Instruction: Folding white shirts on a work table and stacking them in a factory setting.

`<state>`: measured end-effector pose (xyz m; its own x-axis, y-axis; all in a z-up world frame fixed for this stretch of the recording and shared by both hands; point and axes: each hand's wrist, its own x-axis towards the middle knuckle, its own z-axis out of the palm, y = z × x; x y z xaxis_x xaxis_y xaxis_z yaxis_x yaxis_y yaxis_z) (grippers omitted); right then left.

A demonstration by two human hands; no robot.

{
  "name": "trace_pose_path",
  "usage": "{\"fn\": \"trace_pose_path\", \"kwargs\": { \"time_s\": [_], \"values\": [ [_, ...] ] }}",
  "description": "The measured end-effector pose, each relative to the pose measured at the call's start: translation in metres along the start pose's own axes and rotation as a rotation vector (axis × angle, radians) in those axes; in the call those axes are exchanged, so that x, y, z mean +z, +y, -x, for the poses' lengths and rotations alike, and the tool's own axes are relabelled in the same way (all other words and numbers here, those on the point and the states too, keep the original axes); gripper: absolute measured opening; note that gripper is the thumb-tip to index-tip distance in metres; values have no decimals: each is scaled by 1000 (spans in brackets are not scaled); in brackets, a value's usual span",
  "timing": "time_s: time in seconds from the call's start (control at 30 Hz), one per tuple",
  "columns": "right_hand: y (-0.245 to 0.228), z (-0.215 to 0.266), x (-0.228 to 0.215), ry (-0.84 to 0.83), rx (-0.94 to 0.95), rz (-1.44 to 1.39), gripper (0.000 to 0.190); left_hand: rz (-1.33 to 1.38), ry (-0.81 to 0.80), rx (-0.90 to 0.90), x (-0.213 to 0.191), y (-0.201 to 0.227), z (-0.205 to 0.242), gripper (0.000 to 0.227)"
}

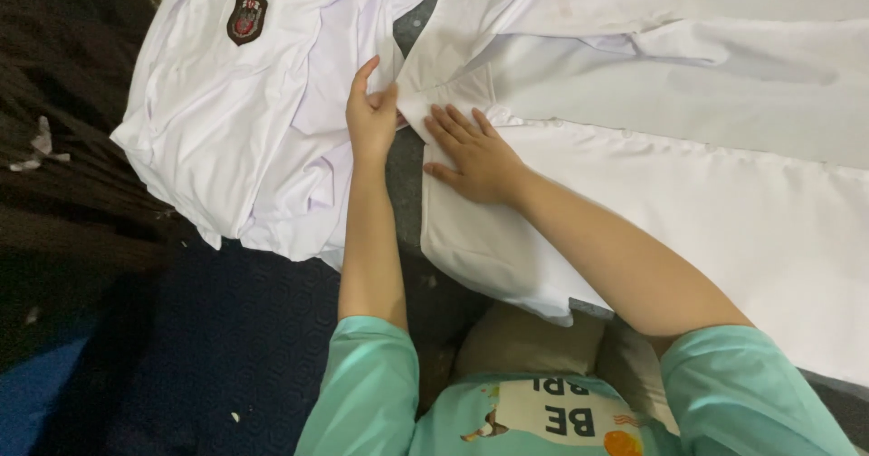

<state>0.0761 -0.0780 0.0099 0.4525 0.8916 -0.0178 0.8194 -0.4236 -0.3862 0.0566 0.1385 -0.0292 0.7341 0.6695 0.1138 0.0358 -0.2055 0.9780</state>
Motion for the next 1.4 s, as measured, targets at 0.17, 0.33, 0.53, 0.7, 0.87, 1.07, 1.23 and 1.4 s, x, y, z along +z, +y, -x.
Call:
{"fn": "trace_pose_path", "kwargs": {
  "time_s": [0.17,0.33,0.53,0.7,0.87,1.07,1.23,1.4],
  "values": [
    [1,-1,3,19,9,-22,74,-168,-43,123,1,-19,-11,30],
    [-6,11,0,115,-12,81,69,-287,27,216,3,-23,-13,12],
    [-12,63,24,18,16,77,75,-213,21,155,-1,-45,-33,15],
    [-15,101,26,55,-5,82,75,-206,45,114,2,-33,-24,15],
    [-20,153,21,163,-143,122,77,-216,22,90,2,-24,-21,15],
    [-16,150,4,136,-393,-173,59,-218,25,115,2,-15,-14,15],
    [13,94,8,94,-101,40,78,-176,45,210,0,-37,-28,14],
    [-4,67,16,14,11,138,90,-202,38,245,2,-29,-21,14]
  ]
}}
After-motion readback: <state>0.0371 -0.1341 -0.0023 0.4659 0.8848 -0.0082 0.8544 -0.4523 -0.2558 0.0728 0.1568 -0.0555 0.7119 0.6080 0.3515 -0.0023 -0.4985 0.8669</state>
